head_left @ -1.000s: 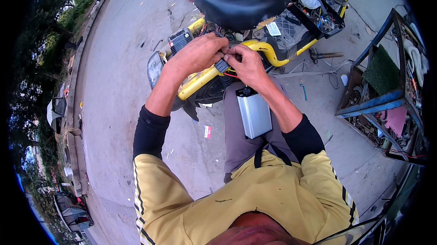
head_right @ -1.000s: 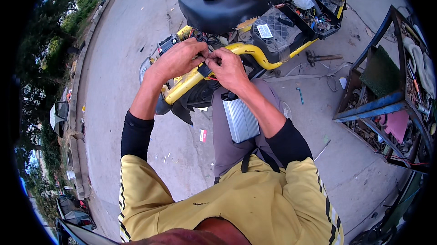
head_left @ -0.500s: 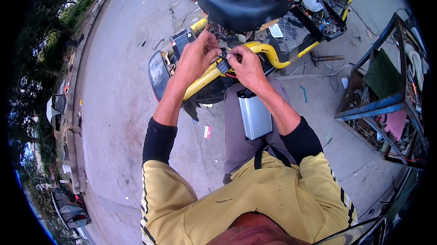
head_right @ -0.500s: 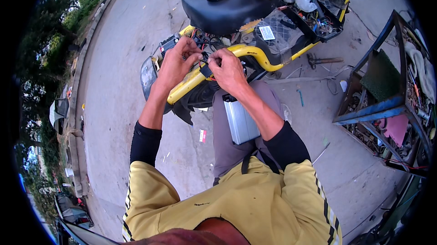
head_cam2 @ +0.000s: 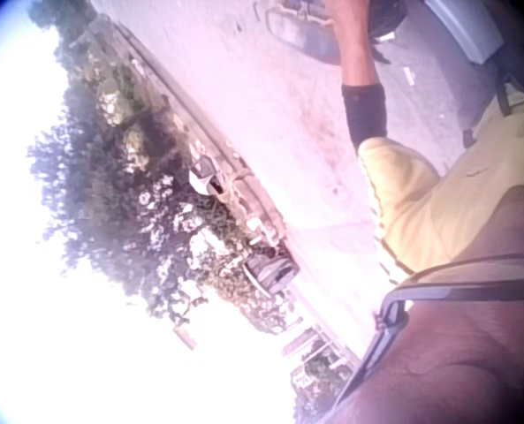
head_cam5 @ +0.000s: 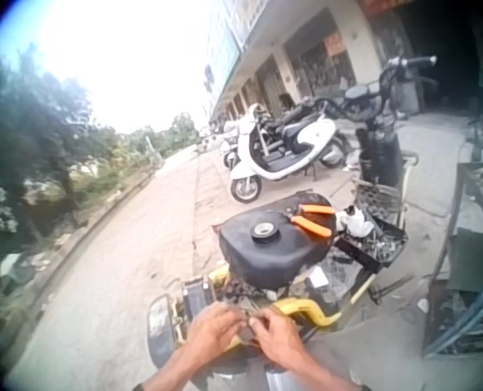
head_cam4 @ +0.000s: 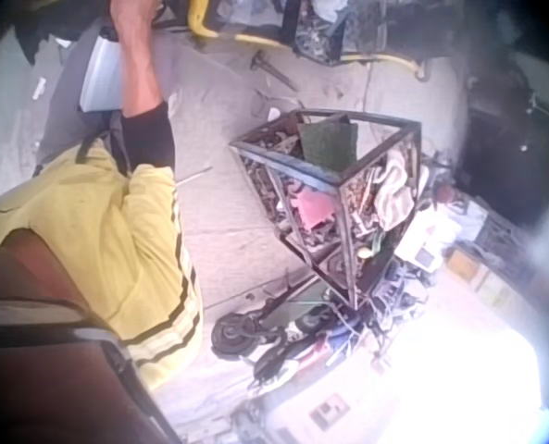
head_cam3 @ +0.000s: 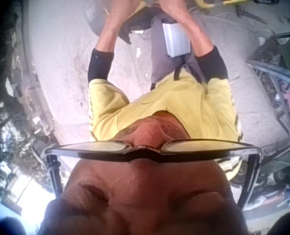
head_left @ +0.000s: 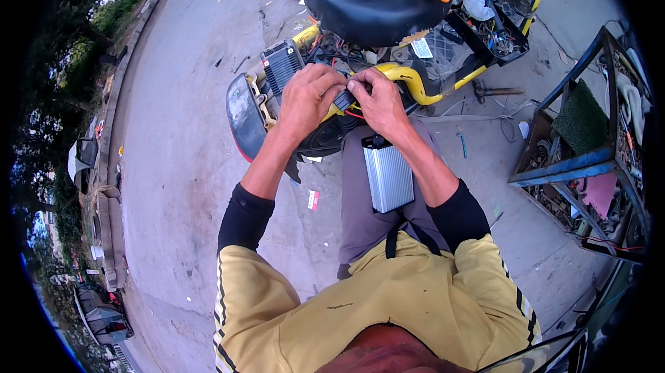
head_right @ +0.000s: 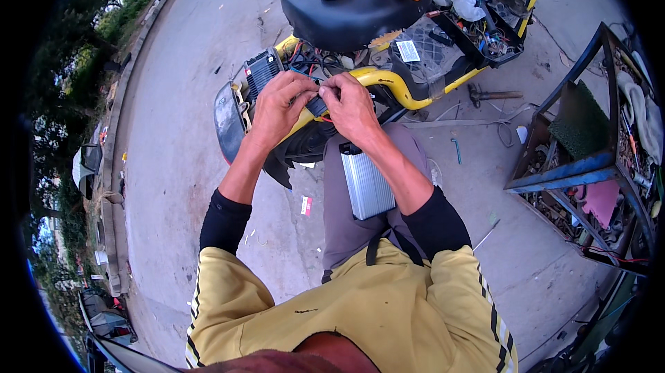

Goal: The person repairs the electrical wiring of a yellow scooter by stripping wire ends, twisting them together, and wrapping the connections with electrical tape. The person uses pliers to strip the insulation and hands to twist and tape the wires.

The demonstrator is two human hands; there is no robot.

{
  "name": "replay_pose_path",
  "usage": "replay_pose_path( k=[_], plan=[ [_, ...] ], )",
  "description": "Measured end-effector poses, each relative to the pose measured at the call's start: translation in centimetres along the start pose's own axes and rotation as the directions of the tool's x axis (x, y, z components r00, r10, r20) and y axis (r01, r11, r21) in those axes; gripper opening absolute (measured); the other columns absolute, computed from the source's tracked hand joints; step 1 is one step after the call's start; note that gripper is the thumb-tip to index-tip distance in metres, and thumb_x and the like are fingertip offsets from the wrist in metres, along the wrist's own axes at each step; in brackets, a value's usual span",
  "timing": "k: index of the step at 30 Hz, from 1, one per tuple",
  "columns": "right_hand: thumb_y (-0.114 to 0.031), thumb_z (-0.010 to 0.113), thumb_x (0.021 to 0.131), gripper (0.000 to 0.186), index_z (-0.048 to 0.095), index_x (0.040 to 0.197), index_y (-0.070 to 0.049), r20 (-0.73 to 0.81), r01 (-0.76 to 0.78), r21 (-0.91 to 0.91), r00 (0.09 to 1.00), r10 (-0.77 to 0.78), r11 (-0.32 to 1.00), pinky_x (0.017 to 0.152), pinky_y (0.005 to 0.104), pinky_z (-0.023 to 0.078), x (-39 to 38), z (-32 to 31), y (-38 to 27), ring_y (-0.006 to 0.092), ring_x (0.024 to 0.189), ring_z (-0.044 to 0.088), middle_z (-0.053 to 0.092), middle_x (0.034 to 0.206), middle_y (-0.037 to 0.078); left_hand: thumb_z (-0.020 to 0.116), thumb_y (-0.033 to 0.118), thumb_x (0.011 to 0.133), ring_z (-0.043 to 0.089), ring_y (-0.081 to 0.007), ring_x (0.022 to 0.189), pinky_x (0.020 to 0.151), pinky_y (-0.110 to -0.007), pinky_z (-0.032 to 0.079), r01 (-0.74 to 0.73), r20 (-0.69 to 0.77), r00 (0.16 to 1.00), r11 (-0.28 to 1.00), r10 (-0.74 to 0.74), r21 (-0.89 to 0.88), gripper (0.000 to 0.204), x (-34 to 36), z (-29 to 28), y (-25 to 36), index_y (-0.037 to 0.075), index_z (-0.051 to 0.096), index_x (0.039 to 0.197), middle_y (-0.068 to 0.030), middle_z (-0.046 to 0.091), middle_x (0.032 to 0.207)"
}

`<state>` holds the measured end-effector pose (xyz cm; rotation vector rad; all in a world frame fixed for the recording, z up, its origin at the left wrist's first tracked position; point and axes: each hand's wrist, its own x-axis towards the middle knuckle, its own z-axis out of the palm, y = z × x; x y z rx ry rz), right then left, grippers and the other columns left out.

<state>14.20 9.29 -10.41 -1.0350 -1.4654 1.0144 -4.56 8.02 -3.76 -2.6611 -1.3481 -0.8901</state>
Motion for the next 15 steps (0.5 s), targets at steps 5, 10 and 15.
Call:
replay_pose_path(
  k=[5, 10, 15],
  plan=[
    [-0.014, 0.074, 0.101, 0.020, 0.074, 0.109, 0.004, 0.009, 0.034, -0.045, 0.999, -0.034, 0.998, 0.088, 0.0440, 0.055, -0.1, -0.1, -0.2, 0.0368, 0.098, 0.071, 0.071, 0.105, 0.020, 0.078, 0.006, 0.091, 0.072, -0.0304, 0.100, 0.085, -0.042, 0.058, -0.111, 0.053, 0.993, 0.978, 0.103, 0.174, 0.015, 0.3, -0.1, 0.5, 0.004, 0.074, 0.105, -0.0085, 0.071, 0.107],
    [-0.011, 0.076, 0.099, 0.019, 0.074, 0.109, 0.004, 0.025, 0.098, -0.044, 0.995, -0.097, 0.994, 0.088, 0.0451, 0.055, -0.3, -0.3, -0.1, 0.0378, 0.099, 0.071, 0.070, 0.104, 0.019, 0.072, 0.009, 0.093, 0.069, -0.0296, 0.110, 0.090, -0.041, 0.056, -0.217, 0.264, 0.957, 0.893, 0.116, 0.394, 0.011, 1.4, 0.0, 0.7, 0.004, 0.066, 0.101, -0.0113, 0.068, 0.120],
    [-0.008, 0.078, 0.095, 0.017, 0.073, 0.106, 0.004, 0.064, 0.106, -0.062, 0.993, -0.102, 0.992, 0.088, 0.0465, 0.055, -0.3, -0.4, -0.4, 0.0386, 0.098, 0.070, 0.069, 0.104, 0.019, 0.068, 0.008, 0.097, 0.065, -0.0327, 0.116, 0.100, -0.043, 0.053, -0.214, 0.228, 0.961, 0.945, 0.157, 0.249, 0.009, 1.6, -0.8, 0.5, 0.001, 0.065, 0.102, -0.0137, 0.064, 0.130]
  ],
)
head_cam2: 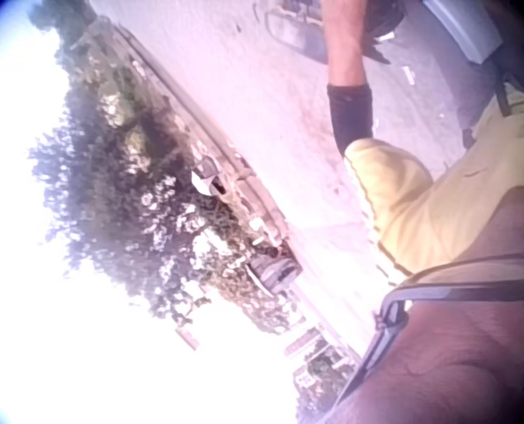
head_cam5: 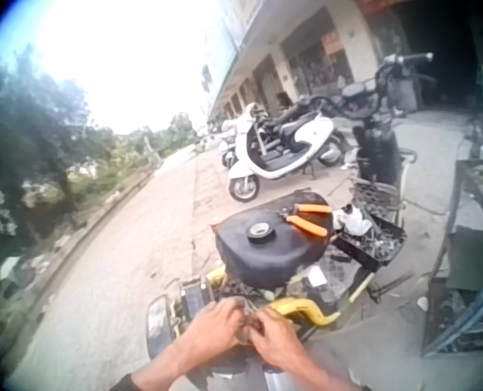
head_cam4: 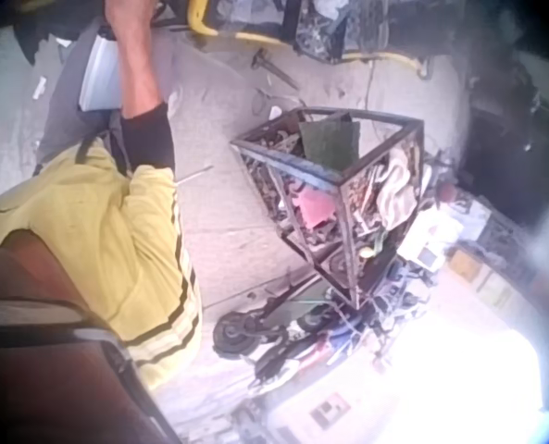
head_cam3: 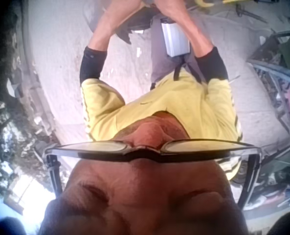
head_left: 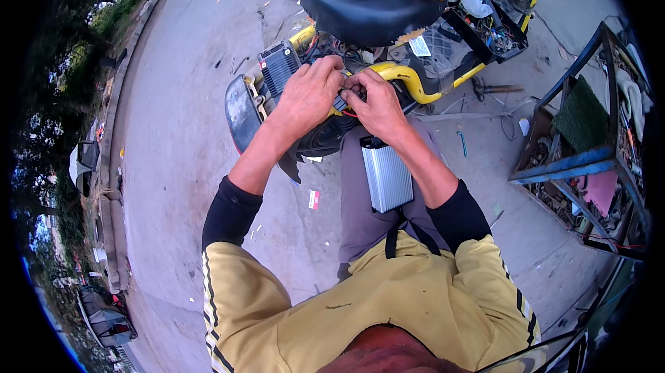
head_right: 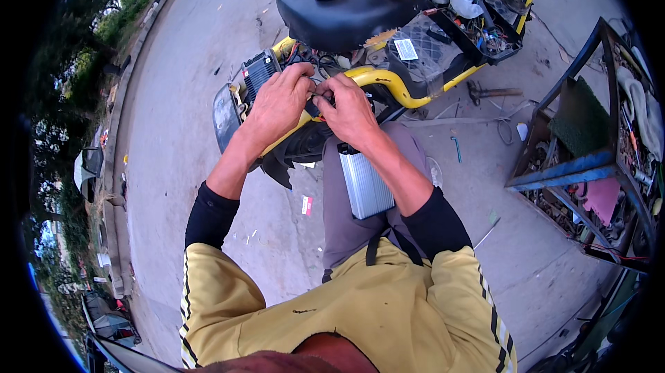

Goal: The person repairs the electrical wiring of a yellow scooter by stripping wire ends, twisting them together, and wrapping the connections with electrical tape. The person uses pliers to strip the insulation and hands to twist and tape the wires.

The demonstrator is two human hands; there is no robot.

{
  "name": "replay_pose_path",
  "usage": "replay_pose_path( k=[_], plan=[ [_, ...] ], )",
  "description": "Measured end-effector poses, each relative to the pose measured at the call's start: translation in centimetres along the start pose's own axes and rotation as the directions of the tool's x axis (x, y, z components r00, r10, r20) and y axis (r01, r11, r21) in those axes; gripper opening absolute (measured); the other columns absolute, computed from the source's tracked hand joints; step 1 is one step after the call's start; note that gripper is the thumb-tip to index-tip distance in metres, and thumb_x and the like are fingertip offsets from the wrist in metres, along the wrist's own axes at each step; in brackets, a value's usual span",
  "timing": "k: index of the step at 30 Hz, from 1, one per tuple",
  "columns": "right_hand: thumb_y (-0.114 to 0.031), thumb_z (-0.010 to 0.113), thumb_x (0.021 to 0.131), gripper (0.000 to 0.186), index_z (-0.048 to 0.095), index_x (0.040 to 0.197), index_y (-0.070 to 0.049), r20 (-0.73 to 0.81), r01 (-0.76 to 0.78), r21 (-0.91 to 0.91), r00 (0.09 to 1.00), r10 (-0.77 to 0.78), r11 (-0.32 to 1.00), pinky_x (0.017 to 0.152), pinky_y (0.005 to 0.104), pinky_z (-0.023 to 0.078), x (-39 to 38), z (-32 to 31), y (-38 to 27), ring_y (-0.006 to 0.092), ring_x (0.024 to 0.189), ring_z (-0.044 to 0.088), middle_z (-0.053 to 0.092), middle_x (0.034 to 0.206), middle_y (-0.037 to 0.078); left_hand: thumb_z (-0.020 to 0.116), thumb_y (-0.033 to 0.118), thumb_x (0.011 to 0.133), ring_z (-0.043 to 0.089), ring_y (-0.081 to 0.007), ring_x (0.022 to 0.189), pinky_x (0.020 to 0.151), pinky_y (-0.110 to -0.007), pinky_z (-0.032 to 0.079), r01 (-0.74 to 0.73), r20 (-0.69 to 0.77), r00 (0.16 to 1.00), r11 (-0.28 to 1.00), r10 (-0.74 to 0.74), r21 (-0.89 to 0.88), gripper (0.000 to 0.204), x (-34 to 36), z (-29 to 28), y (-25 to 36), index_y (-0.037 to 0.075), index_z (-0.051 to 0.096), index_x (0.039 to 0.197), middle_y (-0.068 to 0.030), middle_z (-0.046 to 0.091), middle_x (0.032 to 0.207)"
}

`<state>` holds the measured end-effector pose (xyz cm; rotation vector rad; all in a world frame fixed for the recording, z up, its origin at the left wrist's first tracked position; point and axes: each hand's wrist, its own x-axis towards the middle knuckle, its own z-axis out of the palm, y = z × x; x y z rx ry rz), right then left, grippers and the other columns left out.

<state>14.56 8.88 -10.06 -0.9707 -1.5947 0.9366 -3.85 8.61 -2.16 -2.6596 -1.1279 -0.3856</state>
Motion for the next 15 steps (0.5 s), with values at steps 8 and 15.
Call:
replay_pose_path(
  k=[8, 15],
  plan=[
    [-0.003, 0.081, 0.088, 0.018, 0.071, 0.103, 0.000, -0.075, 0.229, -0.272, 0.963, -0.257, 0.935, 0.091, 0.0513, 0.055, -0.2, 0.8, 0.9, 0.0408, 0.104, 0.066, 0.065, 0.103, 0.018, 0.074, 0.003, 0.095, 0.055, -0.0369, 0.127, 0.112, -0.046, 0.047, 0.142, 0.240, 0.969, 0.935, -0.064, -0.324, 0.012, 0.7, -0.9, -2.0, -0.002, 0.073, 0.105, -0.0151, 0.056, 0.145],
    [-0.002, 0.080, 0.089, 0.018, 0.071, 0.104, 0.000, -0.058, 0.263, -0.281, 0.955, -0.290, 0.923, 0.091, 0.0521, 0.055, 0.1, -0.1, 1.2, 0.0405, 0.104, 0.066, 0.063, 0.103, 0.017, 0.077, 0.005, 0.093, 0.056, -0.0353, 0.127, 0.112, -0.046, 0.048, 0.153, 0.139, 0.982, 0.965, -0.125, -0.213, 0.011, 1.1, -1.5, -0.4, 0.001, 0.079, 0.103, -0.0146, 0.058, 0.149]
  ],
)
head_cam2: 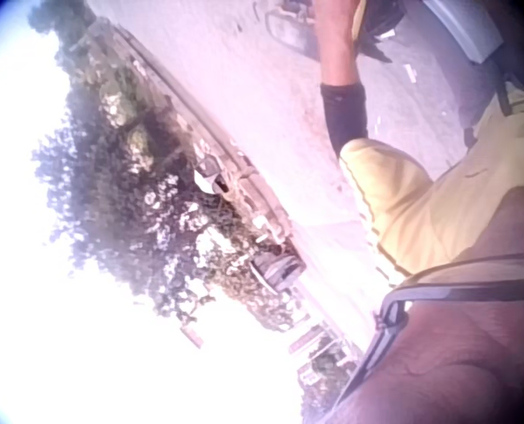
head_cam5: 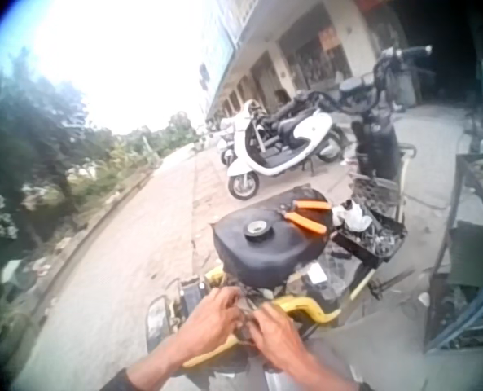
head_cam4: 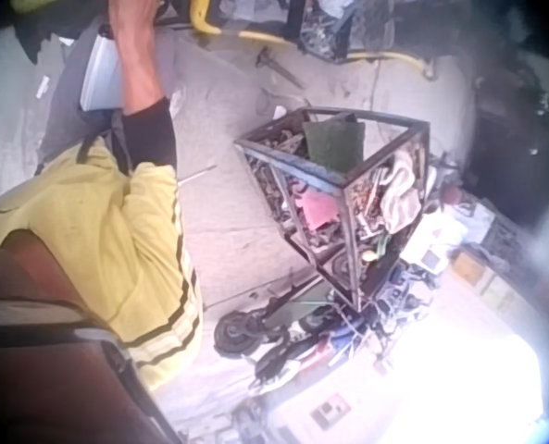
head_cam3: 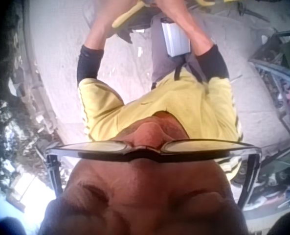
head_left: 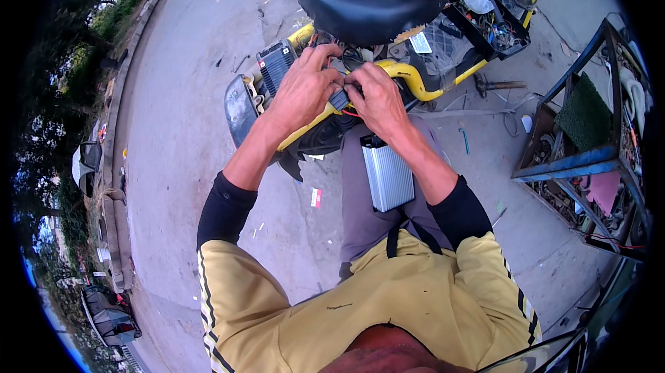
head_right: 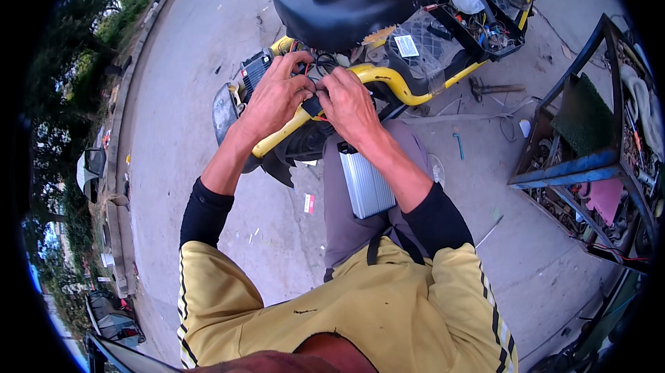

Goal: The person repairs the electrical wiring of a yellow scooter by stripping wire ends, twisting them together, and wrapping the connections with electrical tape. The person uses pliers to strip the insulation and hands to twist and tape the wires.

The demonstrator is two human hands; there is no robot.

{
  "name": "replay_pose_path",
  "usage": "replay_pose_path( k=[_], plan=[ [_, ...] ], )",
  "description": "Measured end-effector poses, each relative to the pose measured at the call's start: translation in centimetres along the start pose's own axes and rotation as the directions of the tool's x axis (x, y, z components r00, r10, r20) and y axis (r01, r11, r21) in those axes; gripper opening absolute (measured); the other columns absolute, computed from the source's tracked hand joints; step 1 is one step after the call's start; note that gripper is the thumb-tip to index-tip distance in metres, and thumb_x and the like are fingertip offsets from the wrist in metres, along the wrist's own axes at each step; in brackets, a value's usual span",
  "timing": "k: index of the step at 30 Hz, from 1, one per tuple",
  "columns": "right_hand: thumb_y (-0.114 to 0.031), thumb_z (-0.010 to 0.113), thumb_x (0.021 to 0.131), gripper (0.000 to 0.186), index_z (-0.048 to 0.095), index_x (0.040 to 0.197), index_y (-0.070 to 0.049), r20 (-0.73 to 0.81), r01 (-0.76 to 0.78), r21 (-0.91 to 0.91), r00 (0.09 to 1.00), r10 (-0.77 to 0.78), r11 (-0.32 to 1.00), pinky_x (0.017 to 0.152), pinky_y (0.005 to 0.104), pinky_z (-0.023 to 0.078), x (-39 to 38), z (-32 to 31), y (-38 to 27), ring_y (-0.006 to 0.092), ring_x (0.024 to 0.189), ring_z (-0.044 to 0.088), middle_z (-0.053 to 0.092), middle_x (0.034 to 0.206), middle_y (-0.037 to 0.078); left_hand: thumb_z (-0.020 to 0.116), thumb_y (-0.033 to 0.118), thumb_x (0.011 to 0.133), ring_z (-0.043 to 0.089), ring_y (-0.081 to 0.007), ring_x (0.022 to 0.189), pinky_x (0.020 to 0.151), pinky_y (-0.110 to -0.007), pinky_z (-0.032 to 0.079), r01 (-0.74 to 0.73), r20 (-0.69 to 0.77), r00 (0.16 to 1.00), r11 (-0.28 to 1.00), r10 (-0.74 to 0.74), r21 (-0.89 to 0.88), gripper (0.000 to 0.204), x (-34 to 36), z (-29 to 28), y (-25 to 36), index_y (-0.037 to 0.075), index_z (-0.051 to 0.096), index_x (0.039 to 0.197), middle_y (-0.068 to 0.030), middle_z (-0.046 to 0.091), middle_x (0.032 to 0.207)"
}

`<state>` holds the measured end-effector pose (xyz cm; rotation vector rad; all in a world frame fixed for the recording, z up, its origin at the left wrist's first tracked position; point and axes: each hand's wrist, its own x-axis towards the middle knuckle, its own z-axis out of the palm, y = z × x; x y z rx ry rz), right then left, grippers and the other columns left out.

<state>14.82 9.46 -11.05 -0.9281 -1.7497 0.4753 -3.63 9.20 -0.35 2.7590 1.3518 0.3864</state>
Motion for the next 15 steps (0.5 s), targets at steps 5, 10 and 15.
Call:
replay_pose_path(
  k=[5, 10, 15],
  plan=[
    [-0.002, 0.080, 0.088, 0.019, 0.070, 0.104, -0.003, -0.002, 0.009, -0.023, 1.000, -0.009, 1.000, 0.089, 0.0511, 0.056, 0.1, 0.2, 0.2, 0.0384, 0.104, 0.066, 0.063, 0.104, 0.014, 0.076, 0.003, 0.094, 0.056, -0.0367, 0.130, 0.114, -0.046, 0.047, 0.028, -0.003, 1.000, 0.999, -0.028, 0.022, 0.010, -0.1, 0.8, 0.2, -0.002, 0.077, 0.103, -0.0163, 0.058, 0.149],
    [-0.004, 0.080, 0.087, 0.021, 0.070, 0.105, -0.004, 0.008, 0.054, -0.073, 0.999, -0.053, 0.996, 0.090, 0.0501, 0.057, 0.3, 0.3, 0.1, 0.0375, 0.104, 0.067, 0.063, 0.104, 0.013, 0.074, 0.001, 0.094, 0.052, -0.0393, 0.138, 0.118, -0.048, 0.044, 0.032, 0.109, 0.994, 0.999, -0.028, -0.044, 0.013, 0.2, 1.2, -1.7, -0.002, 0.073, 0.106, -0.0174, 0.055, 0.153],
    [-0.005, 0.080, 0.087, 0.017, 0.075, 0.103, -0.003, 0.051, -0.022, -0.004, 0.998, 0.022, 1.000, 0.091, 0.0509, 0.056, 0.5, -0.1, 0.0, 0.0382, 0.105, 0.067, 0.065, 0.100, 0.014, 0.076, 0.000, 0.089, 0.048, -0.0406, 0.145, 0.119, -0.049, 0.042, 0.072, 0.206, 0.978, 0.987, -0.041, -0.144, 0.016, -0.2, 0.5, -2.0, 0.000, 0.071, 0.103, -0.0166, 0.052, 0.156]
  ],
)
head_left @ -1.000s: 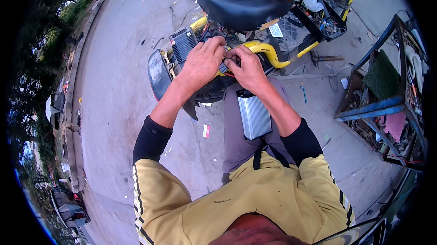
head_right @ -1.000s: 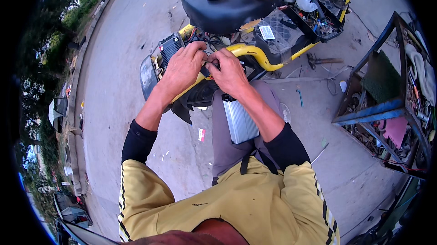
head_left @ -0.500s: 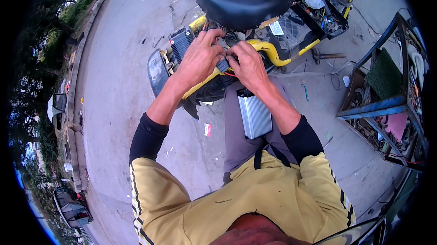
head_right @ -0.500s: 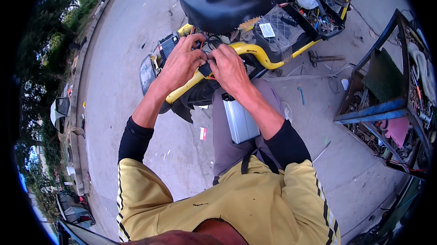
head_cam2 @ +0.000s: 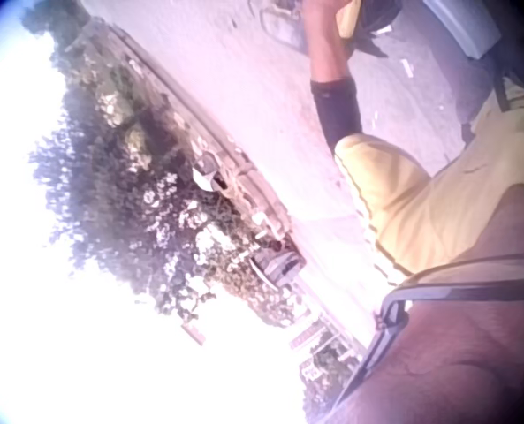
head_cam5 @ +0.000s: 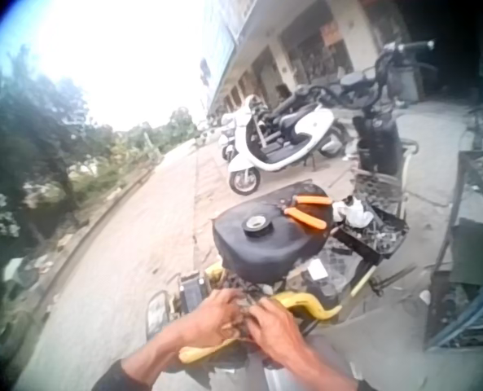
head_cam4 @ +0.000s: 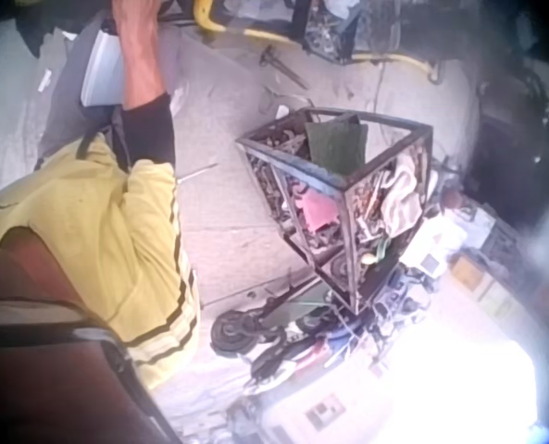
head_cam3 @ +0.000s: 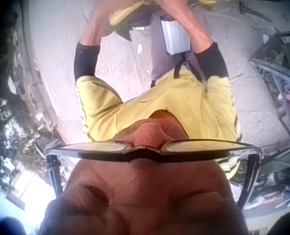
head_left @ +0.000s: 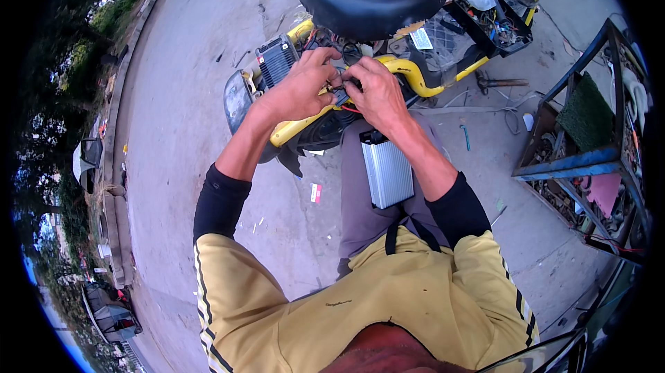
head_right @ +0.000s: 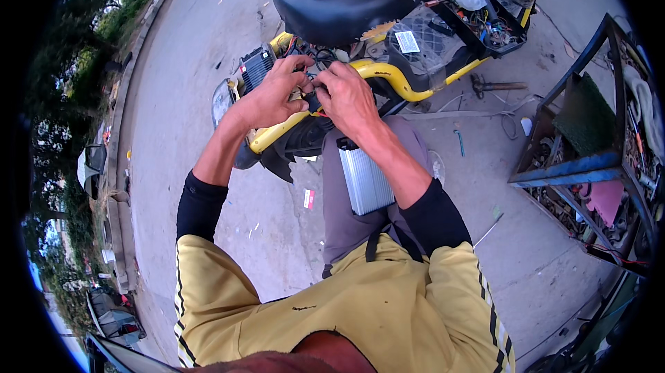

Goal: The person repairs the electrical wiring of a yellow scooter by stripping wire ends, twisting them together, and wrapping the connections with electrical tape. The person uses pliers to strip the insulation and hands to twist and tape the wires.

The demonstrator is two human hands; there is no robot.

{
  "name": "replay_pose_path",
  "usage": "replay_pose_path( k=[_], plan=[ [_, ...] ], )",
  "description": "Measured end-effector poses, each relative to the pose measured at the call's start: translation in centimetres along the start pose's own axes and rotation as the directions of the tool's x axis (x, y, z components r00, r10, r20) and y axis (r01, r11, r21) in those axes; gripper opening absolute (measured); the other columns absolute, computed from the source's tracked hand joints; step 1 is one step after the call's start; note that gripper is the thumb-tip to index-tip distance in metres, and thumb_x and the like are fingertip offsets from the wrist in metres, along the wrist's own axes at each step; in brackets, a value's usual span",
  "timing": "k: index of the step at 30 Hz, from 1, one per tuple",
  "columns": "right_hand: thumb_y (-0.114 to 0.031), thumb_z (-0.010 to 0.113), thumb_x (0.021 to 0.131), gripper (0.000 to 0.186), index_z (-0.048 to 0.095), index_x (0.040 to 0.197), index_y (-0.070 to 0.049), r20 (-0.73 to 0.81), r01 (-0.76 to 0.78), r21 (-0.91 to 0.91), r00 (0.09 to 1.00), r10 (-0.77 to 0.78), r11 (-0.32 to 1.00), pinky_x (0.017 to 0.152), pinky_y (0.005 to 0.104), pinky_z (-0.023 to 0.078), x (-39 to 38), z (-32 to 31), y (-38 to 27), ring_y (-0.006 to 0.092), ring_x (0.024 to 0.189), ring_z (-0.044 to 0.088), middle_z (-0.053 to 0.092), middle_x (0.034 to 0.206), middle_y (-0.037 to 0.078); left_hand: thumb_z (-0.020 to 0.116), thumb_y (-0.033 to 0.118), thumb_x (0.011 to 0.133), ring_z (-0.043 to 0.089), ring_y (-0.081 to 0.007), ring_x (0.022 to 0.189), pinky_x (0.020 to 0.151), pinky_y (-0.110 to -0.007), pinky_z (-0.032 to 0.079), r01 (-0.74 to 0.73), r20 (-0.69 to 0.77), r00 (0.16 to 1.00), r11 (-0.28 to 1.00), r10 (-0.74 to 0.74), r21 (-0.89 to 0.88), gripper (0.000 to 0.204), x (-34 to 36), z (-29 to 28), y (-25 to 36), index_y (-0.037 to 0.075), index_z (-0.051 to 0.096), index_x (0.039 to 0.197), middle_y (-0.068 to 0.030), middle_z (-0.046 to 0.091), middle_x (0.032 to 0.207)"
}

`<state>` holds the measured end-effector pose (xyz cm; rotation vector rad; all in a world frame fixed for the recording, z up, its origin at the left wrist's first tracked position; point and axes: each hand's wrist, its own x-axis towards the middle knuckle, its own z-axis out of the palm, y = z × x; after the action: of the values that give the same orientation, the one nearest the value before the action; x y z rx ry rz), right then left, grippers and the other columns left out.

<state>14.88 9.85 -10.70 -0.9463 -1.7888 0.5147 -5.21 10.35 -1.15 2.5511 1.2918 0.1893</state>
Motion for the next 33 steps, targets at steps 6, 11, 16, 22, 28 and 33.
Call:
replay_pose_path(
  k=[6, 11, 16, 22, 28, 33],
  plan=[
    [-0.008, 0.081, 0.087, 0.014, 0.080, 0.100, -0.003, 0.037, -0.065, 0.042, 0.997, 0.063, 0.997, 0.093, 0.0518, 0.055, 0.4, -0.2, -0.1, 0.0392, 0.105, 0.067, 0.067, 0.099, 0.015, 0.080, -0.001, 0.081, 0.052, -0.0363, 0.143, 0.115, -0.048, 0.045, 0.044, -0.130, 0.991, 0.975, -0.016, 0.216, 0.018, -0.1, 0.1, 2.2, 0.004, 0.070, 0.095, -0.0121, 0.060, 0.150],
    [-0.009, 0.081, 0.088, 0.014, 0.081, 0.100, -0.002, 0.054, -0.088, 0.040, 0.995, 0.086, 0.995, 0.093, 0.0518, 0.054, 0.5, -0.4, -0.6, 0.0396, 0.105, 0.068, 0.068, 0.099, 0.015, 0.084, 0.004, 0.082, 0.059, -0.0340, 0.135, 0.109, -0.047, 0.048, -0.009, -0.229, 0.971, 0.970, 0.066, 0.242, 0.019, -0.7, 0.3, 2.2, 0.004, 0.071, 0.095, -0.0100, 0.063, 0.147],
    [-0.009, 0.082, 0.088, 0.015, 0.081, 0.101, -0.001, 0.057, -0.103, 0.062, 0.993, 0.100, 0.993, 0.091, 0.0516, 0.055, 0.5, -0.5, -0.2, 0.0401, 0.102, 0.069, 0.068, 0.097, 0.016, 0.083, 0.007, 0.086, 0.062, -0.0333, 0.131, 0.106, -0.046, 0.050, -0.084, -0.259, 0.952, 0.954, 0.162, 0.287, 0.016, -0.8, 0.4, 2.1, 0.004, 0.073, 0.098, -0.0098, 0.064, 0.144],
    [-0.010, 0.082, 0.088, 0.015, 0.081, 0.101, -0.002, 0.052, -0.106, 0.051, 0.993, 0.104, 0.993, 0.090, 0.0512, 0.056, 0.6, -0.6, -0.2, 0.0397, 0.100, 0.069, 0.068, 0.096, 0.016, 0.080, 0.008, 0.090, 0.062, -0.0332, 0.131, 0.106, -0.046, 0.049, -0.093, -0.262, 0.951, 0.960, 0.164, 0.263, 0.015, -1.1, 0.2, 2.1, 0.003, 0.076, 0.104, -0.0098, 0.065, 0.143],
    [-0.011, 0.082, 0.088, 0.015, 0.082, 0.101, -0.002, 0.060, -0.130, 0.072, 0.990, 0.125, 0.989, 0.087, 0.0510, 0.056, 0.6, -0.6, -0.3, 0.0388, 0.099, 0.070, 0.069, 0.096, 0.016, 0.079, 0.010, 0.093, 0.062, -0.0334, 0.131, 0.105, -0.046, 0.048, -0.059, -0.282, 0.954, 0.985, 0.104, 0.165, 0.016, -0.9, 0.8, 0.8, 0.003, 0.077, 0.107, -0.0105, 0.065, 0.143],
    [-0.011, 0.081, 0.088, 0.016, 0.082, 0.101, -0.003, 0.069, -0.166, 0.112, 0.985, 0.159, 0.980, 0.085, 0.0502, 0.056, 0.6, -0.6, 0.0, 0.0385, 0.095, 0.071, 0.069, 0.097, 0.016, 0.084, 0.009, 0.087, 0.061, -0.0342, 0.133, 0.107, -0.047, 0.048, -0.070, -0.245, 0.964, 0.988, 0.103, 0.139, 0.021, -0.8, 0.1, 1.3, 0.004, 0.075, 0.104, -0.0110, 0.064, 0.145]
  ],
)
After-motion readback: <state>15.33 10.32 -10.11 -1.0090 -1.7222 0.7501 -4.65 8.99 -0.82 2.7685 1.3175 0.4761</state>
